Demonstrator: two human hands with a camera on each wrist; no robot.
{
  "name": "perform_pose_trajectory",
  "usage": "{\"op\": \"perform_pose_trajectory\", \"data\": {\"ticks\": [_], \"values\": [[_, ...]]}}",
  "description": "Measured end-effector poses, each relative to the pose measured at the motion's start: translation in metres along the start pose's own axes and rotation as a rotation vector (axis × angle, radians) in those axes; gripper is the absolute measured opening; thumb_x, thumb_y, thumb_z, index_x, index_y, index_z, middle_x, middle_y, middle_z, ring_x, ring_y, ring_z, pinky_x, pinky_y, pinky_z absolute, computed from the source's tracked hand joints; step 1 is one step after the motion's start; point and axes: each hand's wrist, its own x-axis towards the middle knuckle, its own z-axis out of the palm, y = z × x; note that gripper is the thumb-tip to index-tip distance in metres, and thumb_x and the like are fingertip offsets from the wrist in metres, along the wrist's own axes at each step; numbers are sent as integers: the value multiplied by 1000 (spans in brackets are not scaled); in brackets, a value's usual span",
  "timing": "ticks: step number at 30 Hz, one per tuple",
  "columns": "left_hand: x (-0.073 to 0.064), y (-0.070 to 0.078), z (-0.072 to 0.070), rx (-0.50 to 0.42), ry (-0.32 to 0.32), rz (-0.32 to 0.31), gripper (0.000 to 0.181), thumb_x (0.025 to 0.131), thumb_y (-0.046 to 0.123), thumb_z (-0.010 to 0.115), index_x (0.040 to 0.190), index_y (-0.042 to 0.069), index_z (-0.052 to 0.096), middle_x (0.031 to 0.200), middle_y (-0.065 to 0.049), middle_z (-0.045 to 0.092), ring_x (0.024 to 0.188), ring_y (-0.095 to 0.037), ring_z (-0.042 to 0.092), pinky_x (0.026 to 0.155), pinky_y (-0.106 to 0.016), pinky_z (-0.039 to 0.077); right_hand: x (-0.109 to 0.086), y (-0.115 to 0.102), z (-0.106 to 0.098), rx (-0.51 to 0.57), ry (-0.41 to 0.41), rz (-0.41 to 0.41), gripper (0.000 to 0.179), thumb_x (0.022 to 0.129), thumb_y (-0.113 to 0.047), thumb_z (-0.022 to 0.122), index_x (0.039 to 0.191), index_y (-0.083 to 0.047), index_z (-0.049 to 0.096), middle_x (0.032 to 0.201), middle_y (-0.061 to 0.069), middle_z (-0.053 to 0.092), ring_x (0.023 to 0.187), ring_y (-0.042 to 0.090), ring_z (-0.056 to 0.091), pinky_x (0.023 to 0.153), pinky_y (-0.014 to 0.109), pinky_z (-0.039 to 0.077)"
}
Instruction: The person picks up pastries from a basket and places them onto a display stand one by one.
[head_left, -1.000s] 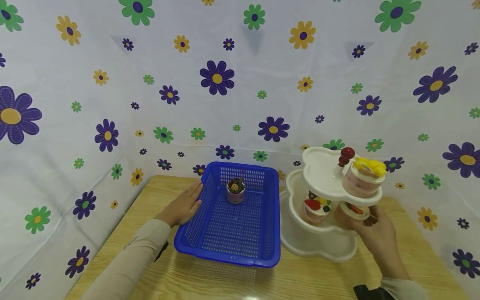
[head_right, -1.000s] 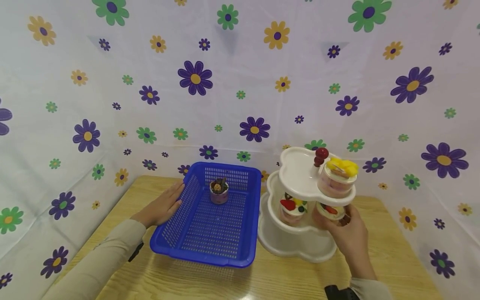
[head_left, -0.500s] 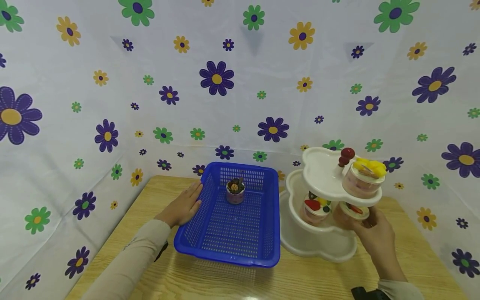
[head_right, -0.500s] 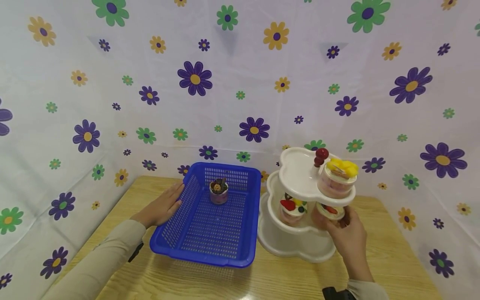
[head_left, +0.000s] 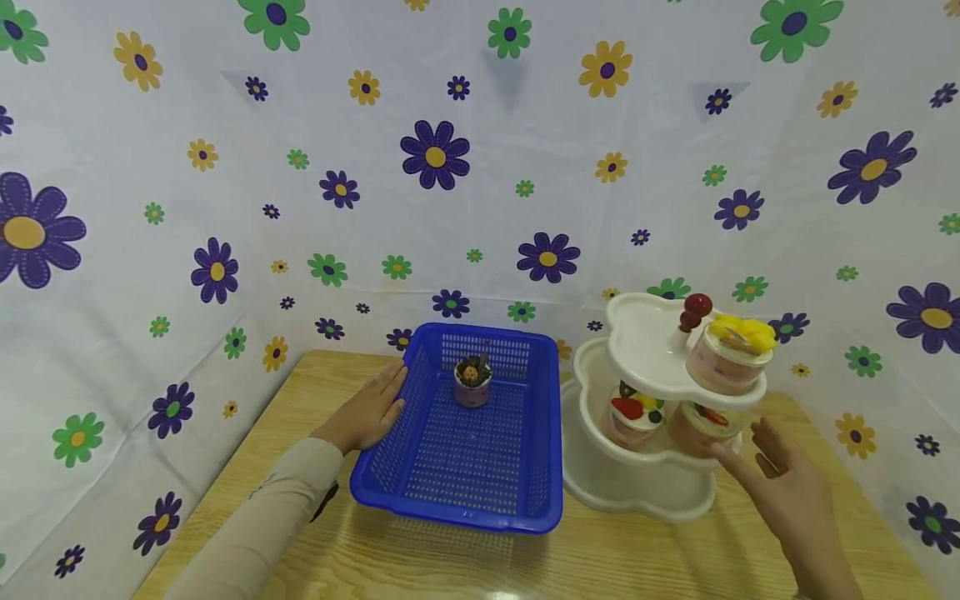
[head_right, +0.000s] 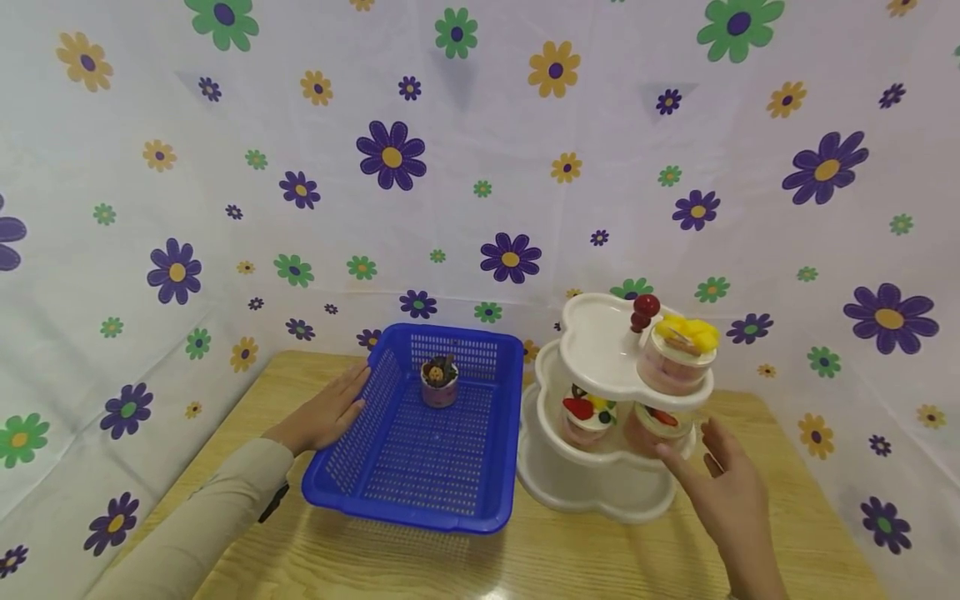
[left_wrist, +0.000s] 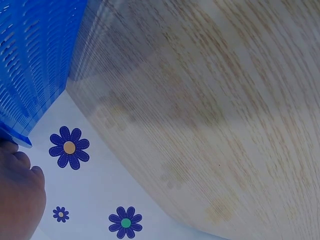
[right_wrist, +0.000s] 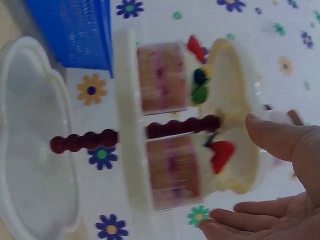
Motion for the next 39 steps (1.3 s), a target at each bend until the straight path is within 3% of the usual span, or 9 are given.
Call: {"op": "perform_pose_trajectory", "data": {"ticks": [4,9,12,16,19,22,25,31,39], "values": [[-1,1,-3,-3,7,-5,57,104,24,30,152,-2,15,159,-19,13,146,-37,12,117,-53,16,-17,-7,-10,-79,-129,8,94,92,-51,57,153,-1,6,153,30,20,133,53,28,100,55,39],[-2,4,-8,1,24,0,56,103,22,31,151,-4,17,158,-20,15,145,-39,14,116,-55,17,-38,-30,-4,-90,-358,-39,82,95,-46,54,153,-2,16,152,27,26,134,50,32,93,46,51],[-3,4,-8,-5,29,10,56,103,22,30,150,-5,18,157,-22,16,144,-41,15,115,-56,17,-44,-47,12,1,-410,-179,70,96,-33,59,151,-4,26,150,22,35,133,38,41,93,31,52],[-3,4,-7,-16,29,24,56,103,22,30,150,-6,19,156,-25,18,143,-43,16,114,-59,17,-43,-73,42,121,-380,-462,65,90,-18,67,145,-2,37,144,18,46,130,19,48,95,15,45],[-2,4,-6,-27,30,30,56,103,22,31,150,-6,19,156,-25,18,143,-43,16,113,-60,18,-35,-96,69,152,-373,-566,69,87,-18,71,145,-1,37,142,17,48,131,23,47,100,22,43],[-2,2,-4,-17,24,20,56,103,22,31,150,-5,18,157,-23,16,144,-41,14,115,-58,17,-22,-118,96,149,-392,-556,77,86,-26,73,147,-2,33,145,18,44,134,33,41,105,38,41],[-1,1,-2,16,15,5,56,103,23,29,151,-3,16,158,-20,14,145,-38,13,116,-55,17,-2,-136,123,142,-401,-526,84,85,-32,74,149,-4,28,150,17,37,138,34,35,108,47,36],[0,6,-4,5,19,19,56,103,22,32,151,-4,18,158,-21,16,144,-40,15,115,-56,18,43,-155,169,169,-347,-439,85,86,-34,72,151,-5,26,154,15,31,142,28,29,112,45,31],[-1,5,-5,13,19,7,56,103,22,33,151,-4,18,157,-20,17,144,-39,16,116,-55,17,87,-150,219,134,-292,-320,86,86,-40,71,151,-5,26,154,16,31,141,34,28,112,52,29]]}}
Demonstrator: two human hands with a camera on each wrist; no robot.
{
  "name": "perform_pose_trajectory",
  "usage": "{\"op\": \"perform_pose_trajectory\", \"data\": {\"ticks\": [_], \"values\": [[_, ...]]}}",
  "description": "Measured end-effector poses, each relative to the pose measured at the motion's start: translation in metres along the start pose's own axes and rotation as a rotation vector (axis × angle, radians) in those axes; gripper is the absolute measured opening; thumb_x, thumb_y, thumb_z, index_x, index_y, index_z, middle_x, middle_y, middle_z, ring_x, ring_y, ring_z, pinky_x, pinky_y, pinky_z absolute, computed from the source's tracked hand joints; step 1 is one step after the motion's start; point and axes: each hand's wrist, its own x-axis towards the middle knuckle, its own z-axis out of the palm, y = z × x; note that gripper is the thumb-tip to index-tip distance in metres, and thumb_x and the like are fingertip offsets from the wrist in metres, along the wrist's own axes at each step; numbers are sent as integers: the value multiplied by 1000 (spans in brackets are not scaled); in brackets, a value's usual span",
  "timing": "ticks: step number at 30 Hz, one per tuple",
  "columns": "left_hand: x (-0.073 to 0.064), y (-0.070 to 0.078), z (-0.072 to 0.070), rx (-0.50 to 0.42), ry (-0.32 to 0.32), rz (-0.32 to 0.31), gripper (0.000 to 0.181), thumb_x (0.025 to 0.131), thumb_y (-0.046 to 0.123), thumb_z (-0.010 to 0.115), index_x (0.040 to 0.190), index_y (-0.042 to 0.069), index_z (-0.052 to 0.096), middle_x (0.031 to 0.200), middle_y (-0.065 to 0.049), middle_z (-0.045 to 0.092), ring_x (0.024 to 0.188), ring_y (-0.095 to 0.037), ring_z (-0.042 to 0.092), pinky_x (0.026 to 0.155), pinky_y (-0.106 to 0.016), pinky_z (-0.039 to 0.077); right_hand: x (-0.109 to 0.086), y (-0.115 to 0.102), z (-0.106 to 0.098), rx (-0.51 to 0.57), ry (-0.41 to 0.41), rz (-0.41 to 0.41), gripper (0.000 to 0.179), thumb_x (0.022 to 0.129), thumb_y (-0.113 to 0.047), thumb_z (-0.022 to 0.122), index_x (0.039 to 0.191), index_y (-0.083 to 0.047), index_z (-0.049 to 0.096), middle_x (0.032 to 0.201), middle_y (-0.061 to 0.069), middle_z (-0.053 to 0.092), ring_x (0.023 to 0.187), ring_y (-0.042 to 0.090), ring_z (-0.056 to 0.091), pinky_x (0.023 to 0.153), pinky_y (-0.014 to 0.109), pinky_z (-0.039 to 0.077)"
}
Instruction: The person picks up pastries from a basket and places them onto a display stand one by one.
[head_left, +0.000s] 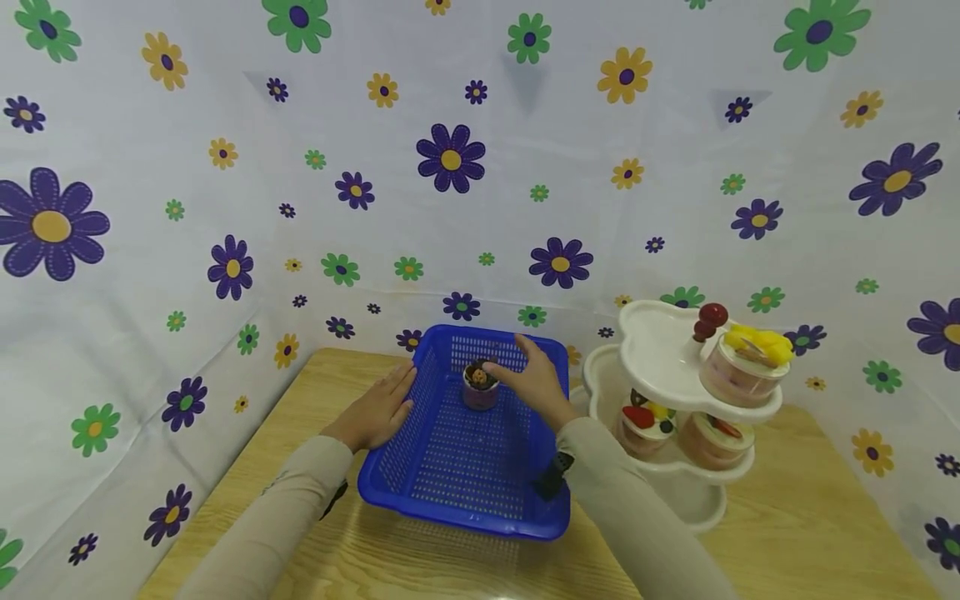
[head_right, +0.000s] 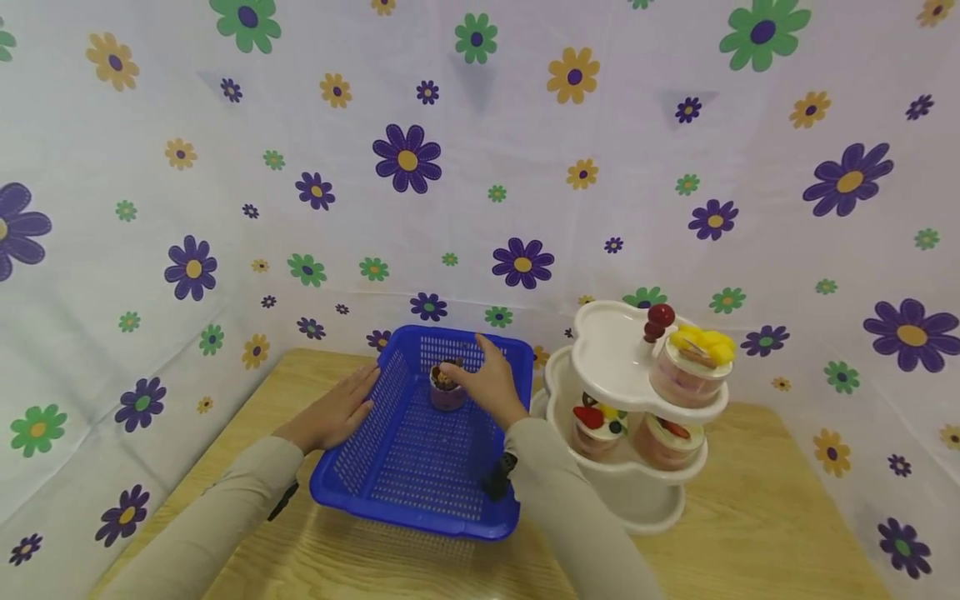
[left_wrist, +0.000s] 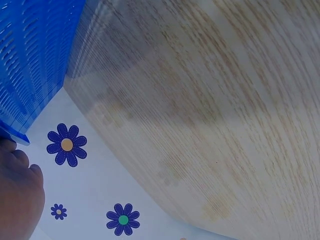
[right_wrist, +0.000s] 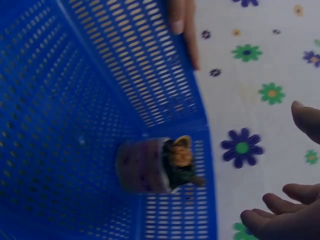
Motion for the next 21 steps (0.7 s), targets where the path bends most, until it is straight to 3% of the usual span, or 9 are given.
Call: {"op": "perform_pose_trajectory", "data": {"ticks": [5,11,21], "values": [[-1,-4,0,-7,17,12,56,103,21,33,150,-5,19,157,-22,18,143,-41,17,115,-57,19,15,18,22,45,41,41,85,85,-35,72,150,-2,28,153,19,31,141,36,28,112,52,29],[0,-8,3,-5,-15,-11,58,104,26,29,152,-1,15,159,-19,13,145,-37,13,117,-53,15,20,40,46,61,67,97,86,84,-31,74,149,0,28,152,22,31,139,39,29,111,54,30],[1,-9,6,-4,-13,1,57,104,27,29,152,0,15,159,-15,13,146,-34,12,117,-52,15,19,45,64,124,132,124,89,81,-25,77,147,6,26,149,28,31,138,43,29,112,54,28]]}}
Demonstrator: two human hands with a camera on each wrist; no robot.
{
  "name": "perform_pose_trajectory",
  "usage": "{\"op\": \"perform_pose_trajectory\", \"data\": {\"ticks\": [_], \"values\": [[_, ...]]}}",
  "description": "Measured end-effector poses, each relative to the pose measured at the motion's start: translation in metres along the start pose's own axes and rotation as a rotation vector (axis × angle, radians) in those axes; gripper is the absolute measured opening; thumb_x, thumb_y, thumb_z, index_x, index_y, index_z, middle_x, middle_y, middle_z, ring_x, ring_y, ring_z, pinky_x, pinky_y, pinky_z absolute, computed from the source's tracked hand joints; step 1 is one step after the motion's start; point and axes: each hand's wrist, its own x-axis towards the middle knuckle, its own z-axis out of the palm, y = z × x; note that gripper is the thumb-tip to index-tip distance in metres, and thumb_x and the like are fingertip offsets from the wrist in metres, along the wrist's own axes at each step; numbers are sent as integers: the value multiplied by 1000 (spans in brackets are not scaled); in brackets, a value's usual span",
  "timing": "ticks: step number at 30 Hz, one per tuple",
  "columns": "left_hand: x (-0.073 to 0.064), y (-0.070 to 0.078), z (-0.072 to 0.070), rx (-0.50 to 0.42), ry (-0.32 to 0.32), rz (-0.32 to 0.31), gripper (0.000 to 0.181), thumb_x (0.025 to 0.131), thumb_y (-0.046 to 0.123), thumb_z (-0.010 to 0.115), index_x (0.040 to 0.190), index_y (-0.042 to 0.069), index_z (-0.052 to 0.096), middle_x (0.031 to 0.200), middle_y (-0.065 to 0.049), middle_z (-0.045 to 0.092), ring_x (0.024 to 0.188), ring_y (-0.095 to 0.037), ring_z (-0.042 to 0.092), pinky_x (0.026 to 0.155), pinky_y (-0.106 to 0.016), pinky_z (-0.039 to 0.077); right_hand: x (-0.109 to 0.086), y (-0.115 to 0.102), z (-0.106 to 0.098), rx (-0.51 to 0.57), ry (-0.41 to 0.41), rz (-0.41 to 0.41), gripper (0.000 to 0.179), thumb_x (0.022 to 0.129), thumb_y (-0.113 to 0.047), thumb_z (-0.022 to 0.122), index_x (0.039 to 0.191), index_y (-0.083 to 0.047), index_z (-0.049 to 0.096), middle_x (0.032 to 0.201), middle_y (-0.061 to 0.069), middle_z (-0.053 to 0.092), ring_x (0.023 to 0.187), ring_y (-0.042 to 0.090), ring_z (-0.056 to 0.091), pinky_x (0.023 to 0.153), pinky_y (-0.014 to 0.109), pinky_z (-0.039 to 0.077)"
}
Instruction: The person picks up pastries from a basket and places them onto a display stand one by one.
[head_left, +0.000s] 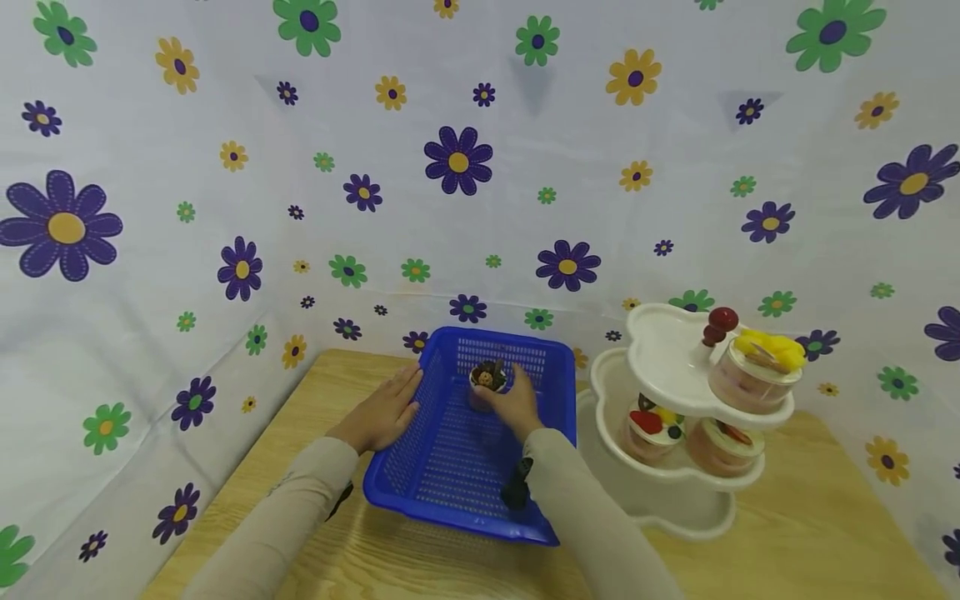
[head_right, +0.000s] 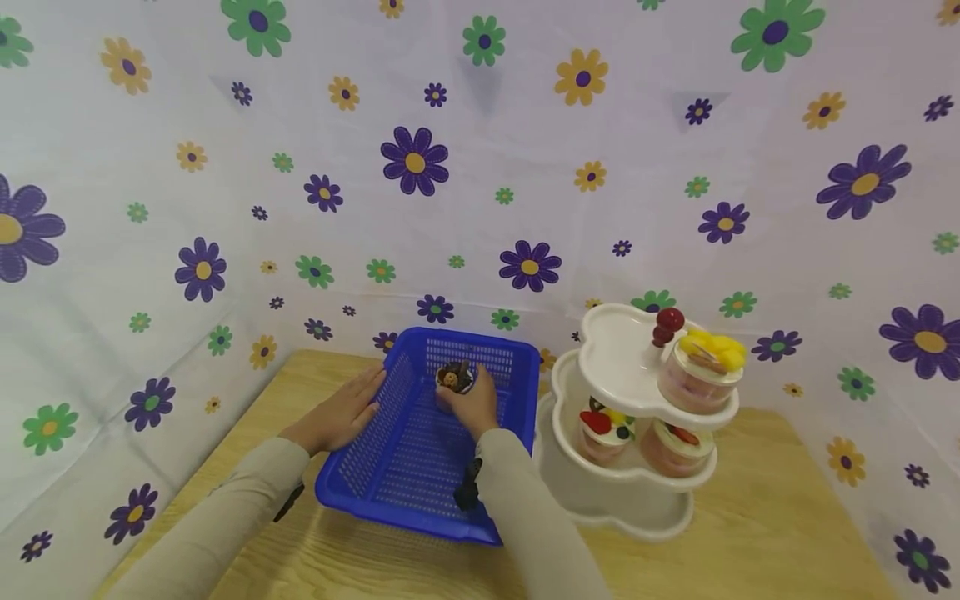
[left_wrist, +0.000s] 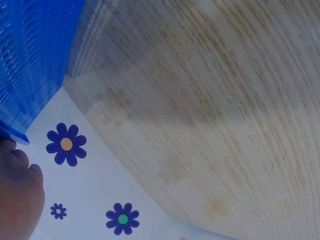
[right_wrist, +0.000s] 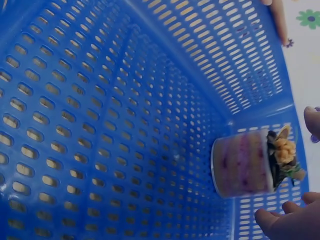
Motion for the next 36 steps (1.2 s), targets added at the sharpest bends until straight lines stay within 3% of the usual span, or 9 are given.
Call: {"op": "perform_pose_trajectory", "data": {"ticks": [7,15,26,36], "values": [[-3,0,-1,-11,22,20,56,104,24,31,151,-3,17,158,-18,15,145,-37,14,116,-55,18,2,6,9,54,-25,70,93,81,-21,78,149,5,21,150,29,28,139,45,27,112,56,27],[1,4,-2,-14,21,26,56,104,24,30,151,-3,17,158,-19,15,145,-38,14,116,-54,18,12,25,16,-31,-9,-9,97,77,-14,81,147,10,18,147,32,30,136,46,30,111,56,28],[-2,-1,-1,3,16,15,56,104,25,29,151,-2,17,159,-17,14,145,-37,15,116,-53,18,21,27,22,48,-28,54,106,78,-14,79,151,4,5,153,30,20,140,44,23,113,55,23],[-3,9,-7,20,-8,-6,56,104,23,31,151,-4,17,158,-19,15,144,-39,16,116,-54,19,29,27,19,16,-26,57,99,77,-11,79,150,5,15,149,30,30,137,45,30,112,55,26]]}}
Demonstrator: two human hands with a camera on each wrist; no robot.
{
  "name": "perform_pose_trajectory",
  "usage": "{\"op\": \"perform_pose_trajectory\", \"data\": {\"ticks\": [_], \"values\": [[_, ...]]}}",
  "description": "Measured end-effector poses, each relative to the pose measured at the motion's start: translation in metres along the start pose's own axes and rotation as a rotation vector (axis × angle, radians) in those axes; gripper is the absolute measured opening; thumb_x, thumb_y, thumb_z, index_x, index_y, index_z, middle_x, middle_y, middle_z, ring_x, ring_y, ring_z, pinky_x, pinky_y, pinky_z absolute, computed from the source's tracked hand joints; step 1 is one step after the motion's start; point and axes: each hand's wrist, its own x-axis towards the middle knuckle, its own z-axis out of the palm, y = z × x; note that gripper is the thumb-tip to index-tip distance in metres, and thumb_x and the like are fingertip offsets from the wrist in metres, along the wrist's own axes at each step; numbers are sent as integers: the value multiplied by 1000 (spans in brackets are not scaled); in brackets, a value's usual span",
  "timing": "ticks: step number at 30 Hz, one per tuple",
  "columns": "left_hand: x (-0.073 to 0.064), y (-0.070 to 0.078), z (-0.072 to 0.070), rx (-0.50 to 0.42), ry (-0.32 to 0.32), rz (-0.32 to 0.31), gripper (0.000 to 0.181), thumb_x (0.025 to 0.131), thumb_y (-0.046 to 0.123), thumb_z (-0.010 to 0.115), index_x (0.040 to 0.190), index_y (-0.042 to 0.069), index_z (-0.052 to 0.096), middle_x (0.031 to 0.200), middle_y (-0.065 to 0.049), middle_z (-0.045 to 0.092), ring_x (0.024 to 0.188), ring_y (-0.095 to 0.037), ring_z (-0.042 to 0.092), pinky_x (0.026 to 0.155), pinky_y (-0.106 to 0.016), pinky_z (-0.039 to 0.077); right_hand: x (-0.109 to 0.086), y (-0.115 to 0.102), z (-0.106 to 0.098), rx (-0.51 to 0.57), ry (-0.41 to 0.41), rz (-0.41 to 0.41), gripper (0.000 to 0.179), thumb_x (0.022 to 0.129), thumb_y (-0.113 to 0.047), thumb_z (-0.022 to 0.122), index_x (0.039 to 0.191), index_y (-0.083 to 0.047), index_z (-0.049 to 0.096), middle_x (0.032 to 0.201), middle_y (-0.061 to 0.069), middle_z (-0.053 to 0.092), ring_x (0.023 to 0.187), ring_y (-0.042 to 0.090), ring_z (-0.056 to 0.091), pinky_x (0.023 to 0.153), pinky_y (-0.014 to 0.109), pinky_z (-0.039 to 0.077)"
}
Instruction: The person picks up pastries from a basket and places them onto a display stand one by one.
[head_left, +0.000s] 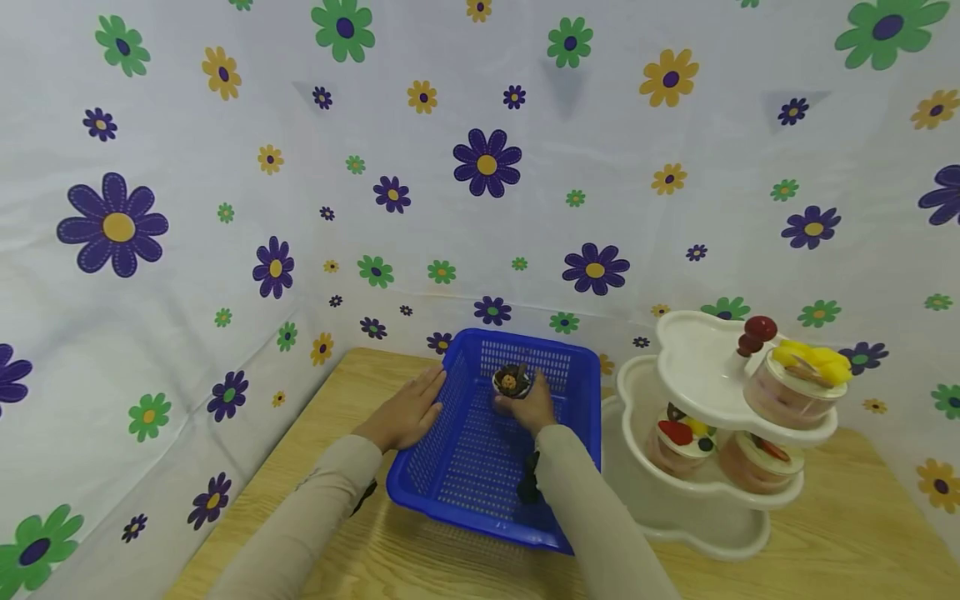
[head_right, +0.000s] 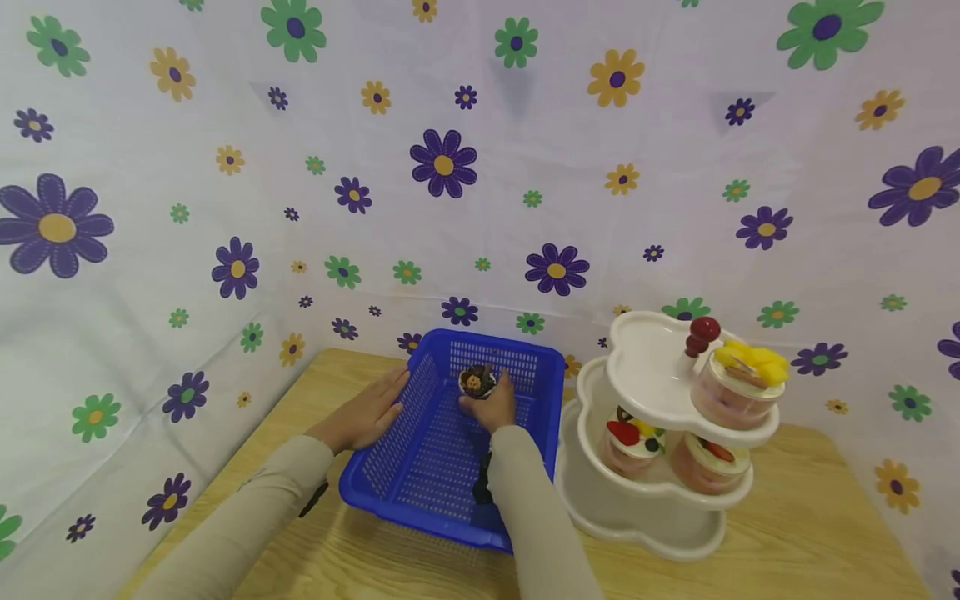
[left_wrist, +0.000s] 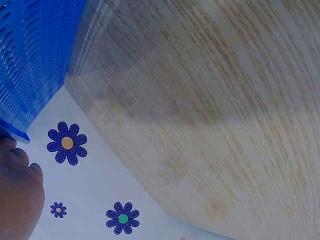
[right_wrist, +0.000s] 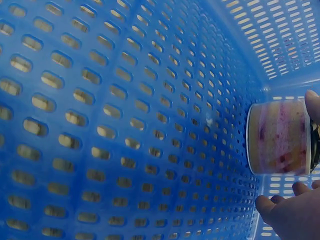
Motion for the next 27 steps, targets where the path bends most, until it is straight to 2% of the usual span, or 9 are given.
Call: {"op": "perform_pose_trajectory", "data": {"ticks": [5,8,10,16,20,27], "values": [[0,-2,3,-1,8,9,56,104,24,29,151,-4,18,158,-20,15,144,-39,16,115,-55,19,5,9,6,-96,38,-56,88,72,-13,84,141,9,33,134,31,46,125,45,45,105,55,38],[0,-1,2,-13,-6,0,57,103,25,29,151,-4,17,159,-19,14,145,-38,15,116,-54,18,6,11,9,-113,49,-63,81,71,-9,83,135,12,38,127,32,51,120,45,49,102,54,40],[0,-1,0,-15,-15,-5,57,104,25,28,151,-3,17,159,-18,14,145,-37,14,116,-54,18,5,9,10,-99,42,-35,79,73,-6,80,136,12,37,129,32,50,123,45,48,105,54,38],[1,0,-1,14,-29,-22,57,103,25,30,152,-2,15,160,-16,12,146,-35,13,117,-51,17,-1,3,12,-133,68,-32,73,77,-11,77,133,11,37,129,31,51,123,44,49,105,52,38],[2,0,-1,27,-38,-33,57,104,26,29,153,0,14,160,-14,11,146,-33,12,117,-50,16,-1,2,10,-144,88,-59,73,76,-11,78,133,11,39,129,30,52,122,44,50,104,52,40],[0,2,-2,18,-29,-16,56,104,25,30,151,-3,17,159,-18,14,145,-36,15,117,-51,18,-7,-3,2,-161,95,0,74,73,-16,81,131,9,42,125,29,54,117,43,53,99,52,45]]}}
